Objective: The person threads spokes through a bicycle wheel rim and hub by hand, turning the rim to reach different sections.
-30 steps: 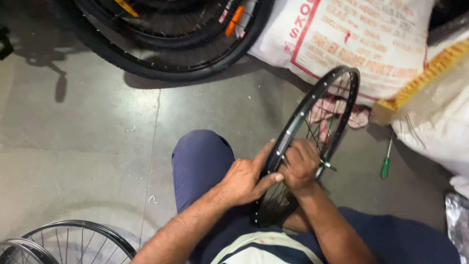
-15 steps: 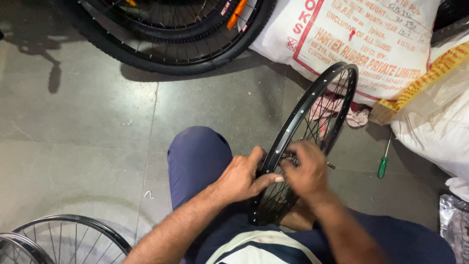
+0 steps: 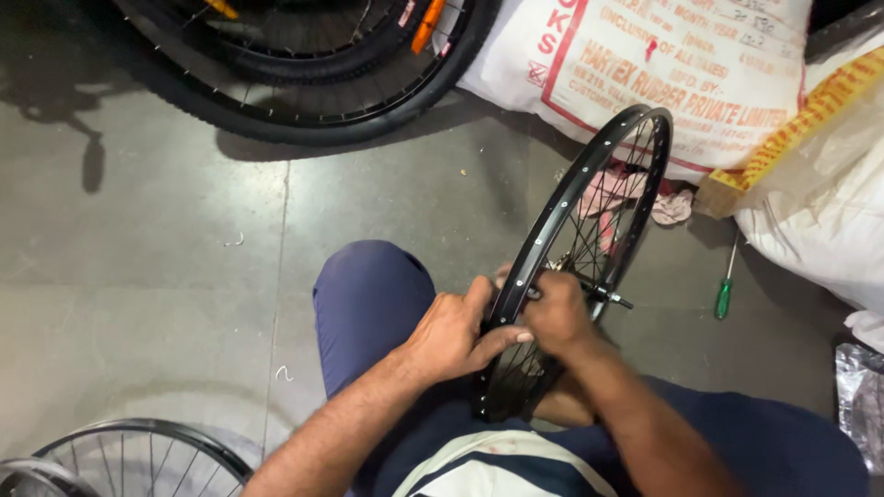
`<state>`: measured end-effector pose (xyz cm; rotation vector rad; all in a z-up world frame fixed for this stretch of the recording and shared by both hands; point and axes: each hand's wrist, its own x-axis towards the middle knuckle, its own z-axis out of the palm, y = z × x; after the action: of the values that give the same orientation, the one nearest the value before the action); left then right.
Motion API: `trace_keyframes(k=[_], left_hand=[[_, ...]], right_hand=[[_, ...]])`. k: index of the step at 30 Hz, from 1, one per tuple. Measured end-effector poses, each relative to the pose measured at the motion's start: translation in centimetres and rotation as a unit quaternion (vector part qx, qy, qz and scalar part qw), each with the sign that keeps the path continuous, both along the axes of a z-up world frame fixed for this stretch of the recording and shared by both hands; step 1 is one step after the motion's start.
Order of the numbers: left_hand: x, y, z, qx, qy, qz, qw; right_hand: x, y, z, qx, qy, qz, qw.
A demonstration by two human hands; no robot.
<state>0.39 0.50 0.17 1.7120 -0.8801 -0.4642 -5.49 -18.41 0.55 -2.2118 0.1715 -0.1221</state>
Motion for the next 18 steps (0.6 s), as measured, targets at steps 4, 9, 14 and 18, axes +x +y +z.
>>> trace_keyframes(k=[4, 9, 14, 18], left_hand=[[0.1, 0.0, 0.0, -0.002, 0.006, -0.003, 1.0], [-0.2, -0.1, -0.5, -0.01, 0.006, 0.009, 1.0], [0.2, -0.3, 0.1, 0.027, 0.019, 0.003, 0.999], [0.1, 0.0, 0.1, -0.008, 0.003, -0.001, 1.0]], right_hand=[[1.9, -5.4, 3.8, 0.291, 0.163, 0.223, 0.916], [0.0, -1.5, 1.9, -0.196, -0.034, -0.014, 0.98], [0.1, 0.2, 1.8, -0.272, -0.246, 0.025, 0.93], [-1.7, -3.3, 2.3, 0.168, -0.057, 0.103, 0.979]])
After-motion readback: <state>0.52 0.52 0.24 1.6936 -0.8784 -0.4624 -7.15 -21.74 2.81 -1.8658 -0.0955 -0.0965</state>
